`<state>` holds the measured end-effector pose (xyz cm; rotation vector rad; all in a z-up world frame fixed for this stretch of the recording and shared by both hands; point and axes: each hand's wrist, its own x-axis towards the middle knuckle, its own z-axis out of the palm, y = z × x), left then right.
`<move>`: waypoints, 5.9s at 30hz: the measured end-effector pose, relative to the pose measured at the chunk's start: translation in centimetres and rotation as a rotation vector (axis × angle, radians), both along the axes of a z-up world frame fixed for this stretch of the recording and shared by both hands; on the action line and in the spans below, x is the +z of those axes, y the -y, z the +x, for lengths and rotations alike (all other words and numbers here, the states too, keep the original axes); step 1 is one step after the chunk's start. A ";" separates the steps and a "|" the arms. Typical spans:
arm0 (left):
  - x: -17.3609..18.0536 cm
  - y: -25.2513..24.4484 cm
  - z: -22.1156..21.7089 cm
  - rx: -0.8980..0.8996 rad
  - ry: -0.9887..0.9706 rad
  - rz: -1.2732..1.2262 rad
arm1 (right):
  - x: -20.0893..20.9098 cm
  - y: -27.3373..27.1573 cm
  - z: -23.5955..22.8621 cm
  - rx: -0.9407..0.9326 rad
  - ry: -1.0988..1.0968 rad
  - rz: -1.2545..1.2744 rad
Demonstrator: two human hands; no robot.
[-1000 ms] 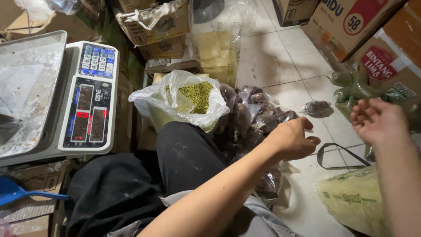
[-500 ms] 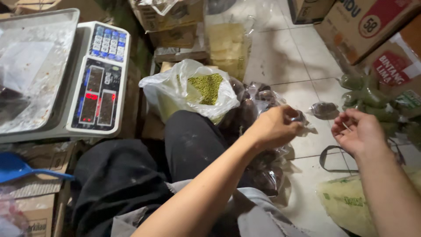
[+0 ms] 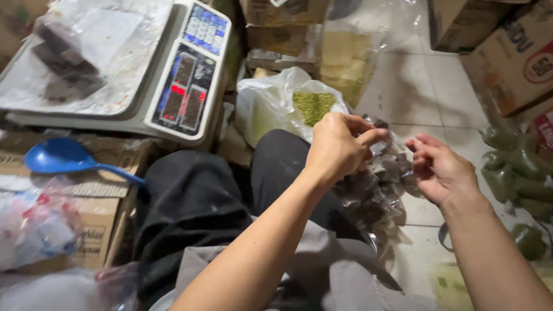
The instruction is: The person scoops green mung beans from a large sack into small plastic bags using a blue scoop. They place each bag on a digital scale to measure the weight, then tie the bag closed and set it aside. The process is repeated for multiple bags.
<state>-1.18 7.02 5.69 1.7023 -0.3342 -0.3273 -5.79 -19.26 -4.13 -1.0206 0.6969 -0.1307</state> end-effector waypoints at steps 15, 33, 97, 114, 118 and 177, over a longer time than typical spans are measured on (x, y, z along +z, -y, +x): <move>2.8 -16.2 -0.8 0.588 0.041 0.350 | 6.9 -25.8 4.3 0.550 0.056 -0.368; 0.4 -36.3 -3.7 1.131 0.145 0.570 | 7.4 -46.0 3.8 1.346 0.237 -0.504; -2.3 -28.4 0.2 0.263 -0.483 -0.693 | 18.8 -27.1 8.2 0.665 0.464 0.315; -1.9 -14.7 2.0 0.215 -0.250 -0.463 | 13.9 -11.0 7.3 0.340 0.336 0.076; -1.3 -14.0 1.9 0.285 -0.037 -0.482 | 13.7 -12.8 6.5 0.214 0.095 -0.760; -1.0 -15.6 9.0 0.549 0.424 0.697 | -4.7 -15.1 19.1 0.468 -0.108 -0.543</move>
